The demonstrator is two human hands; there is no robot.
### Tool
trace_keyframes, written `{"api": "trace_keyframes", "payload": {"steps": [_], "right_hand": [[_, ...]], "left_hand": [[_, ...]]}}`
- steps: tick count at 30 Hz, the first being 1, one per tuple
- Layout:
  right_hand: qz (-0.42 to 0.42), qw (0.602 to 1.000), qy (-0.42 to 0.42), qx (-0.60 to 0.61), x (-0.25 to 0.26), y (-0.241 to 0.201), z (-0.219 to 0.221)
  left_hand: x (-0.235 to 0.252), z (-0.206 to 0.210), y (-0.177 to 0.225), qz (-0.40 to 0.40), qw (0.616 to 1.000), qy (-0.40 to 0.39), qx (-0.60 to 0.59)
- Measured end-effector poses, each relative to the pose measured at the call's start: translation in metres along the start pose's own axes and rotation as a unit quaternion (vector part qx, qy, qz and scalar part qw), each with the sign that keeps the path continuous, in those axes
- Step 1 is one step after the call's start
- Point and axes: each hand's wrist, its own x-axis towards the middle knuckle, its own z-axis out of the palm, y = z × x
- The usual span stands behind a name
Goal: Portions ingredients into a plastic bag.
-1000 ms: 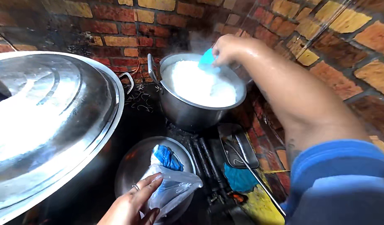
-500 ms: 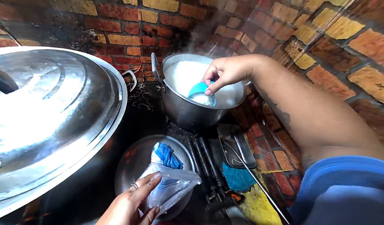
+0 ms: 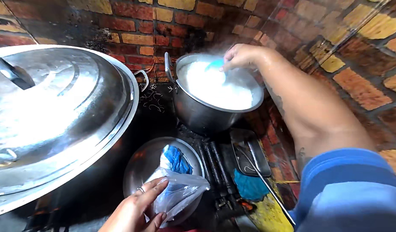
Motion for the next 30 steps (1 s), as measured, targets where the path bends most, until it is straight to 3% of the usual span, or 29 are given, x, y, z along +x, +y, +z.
{"api": "trace_keyframes", "payload": {"steps": [5, 12, 15, 19, 24, 30], "right_hand": [[-0.041, 0.993, -0.059, 0.091, -0.025, -0.016, 0.008], [-0.110, 0.987, -0.100, 0.059, -0.050, -0.057, 0.031], [-0.142, 0.975, -0.126, 0.117, -0.060, -0.057, 0.036], [-0.089, 0.963, -0.121, 0.222, -0.054, -0.048, 0.027], [-0.046, 0.993, 0.024, 0.107, -0.011, -0.049, 0.040], [-0.133, 0.989, -0.055, 0.030, -0.031, -0.069, 0.042]], "left_hand": [[0.001, -0.002, 0.002, 0.004, 1.000, -0.012, -0.023], [0.002, -0.005, 0.009, 0.037, 0.999, -0.003, -0.029], [-0.003, -0.008, 0.010, 0.041, 0.998, 0.002, -0.049], [-0.007, -0.010, 0.009, 0.039, 0.997, 0.031, -0.058], [-0.012, -0.009, 0.015, 0.035, 0.996, 0.054, -0.067], [-0.029, -0.011, 0.013, 0.005, 0.994, 0.070, -0.082]]}}
